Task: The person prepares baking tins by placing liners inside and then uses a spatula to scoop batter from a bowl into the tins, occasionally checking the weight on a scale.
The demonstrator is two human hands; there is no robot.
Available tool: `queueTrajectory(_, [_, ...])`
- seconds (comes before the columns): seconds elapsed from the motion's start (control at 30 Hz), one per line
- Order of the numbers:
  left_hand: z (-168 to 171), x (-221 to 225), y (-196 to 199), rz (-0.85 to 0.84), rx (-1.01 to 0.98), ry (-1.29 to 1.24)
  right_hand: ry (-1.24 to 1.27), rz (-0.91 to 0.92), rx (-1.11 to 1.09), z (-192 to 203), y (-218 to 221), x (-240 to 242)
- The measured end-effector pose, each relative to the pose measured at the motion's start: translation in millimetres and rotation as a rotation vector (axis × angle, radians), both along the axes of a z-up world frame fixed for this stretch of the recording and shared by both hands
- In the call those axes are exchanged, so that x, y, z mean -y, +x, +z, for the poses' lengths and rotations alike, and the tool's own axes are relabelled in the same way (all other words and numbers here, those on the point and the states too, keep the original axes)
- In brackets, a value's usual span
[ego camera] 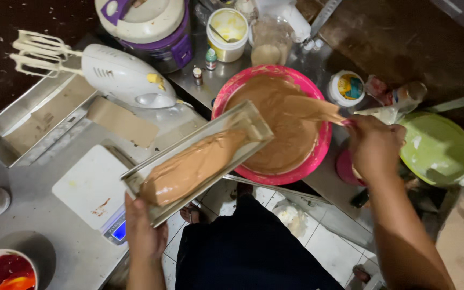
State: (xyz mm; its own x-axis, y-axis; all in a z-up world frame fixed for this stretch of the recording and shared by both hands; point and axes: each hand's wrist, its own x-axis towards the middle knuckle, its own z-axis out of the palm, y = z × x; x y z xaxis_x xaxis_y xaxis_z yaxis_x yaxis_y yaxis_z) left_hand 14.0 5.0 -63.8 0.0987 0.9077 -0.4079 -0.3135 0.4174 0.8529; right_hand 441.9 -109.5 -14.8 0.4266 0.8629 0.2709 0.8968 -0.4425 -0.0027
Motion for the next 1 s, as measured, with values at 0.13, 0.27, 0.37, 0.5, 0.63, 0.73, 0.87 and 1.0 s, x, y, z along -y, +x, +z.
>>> queueTrajectory(0.13, [8.0,10.0,-18.8,-0.003,-0.080,0.040,-0.546,-0.150,0.440,-85.2,6.3,-12.9])
queueTrajectory(0.27, [17.2,12.7,-22.1,0.110,0.046,0.161,-0.592,0.128,-0.116,-150.7,-1.7,-34.5])
queueTrajectory(0.37, [45.6,9.9,-7.3,0.153,0.083,0.214,-0.385,0.255,-0.465,-133.8,-23.2,-53.2])
queueTrajectory(0.5, [34.8,6.0,-22.6,0.231,0.159,0.246,-0.089,0.474,-0.710,-97.9,-28.9,-54.1])
queueTrajectory(0.63, [37.6,-3.1,-35.7,0.283,0.125,0.248,-0.038,0.375,-0.927,-103.1,-7.8,-38.9])
queueTrajectory(0.73, [44.6,-6.5,-36.4,0.343,0.117,0.313,-0.020,0.374,-0.821,-89.9,14.1,-21.6])
queueTrajectory(0.87, [80.9,-16.1,-18.0,0.127,-0.094,0.230,-0.027,0.213,-0.748,-35.9,30.7,-2.4])
queueTrajectory(1.0, [110.3,-20.0,2.5,-0.028,-0.612,-0.102,0.003,0.156,-0.605,25.5,36.9,10.2])
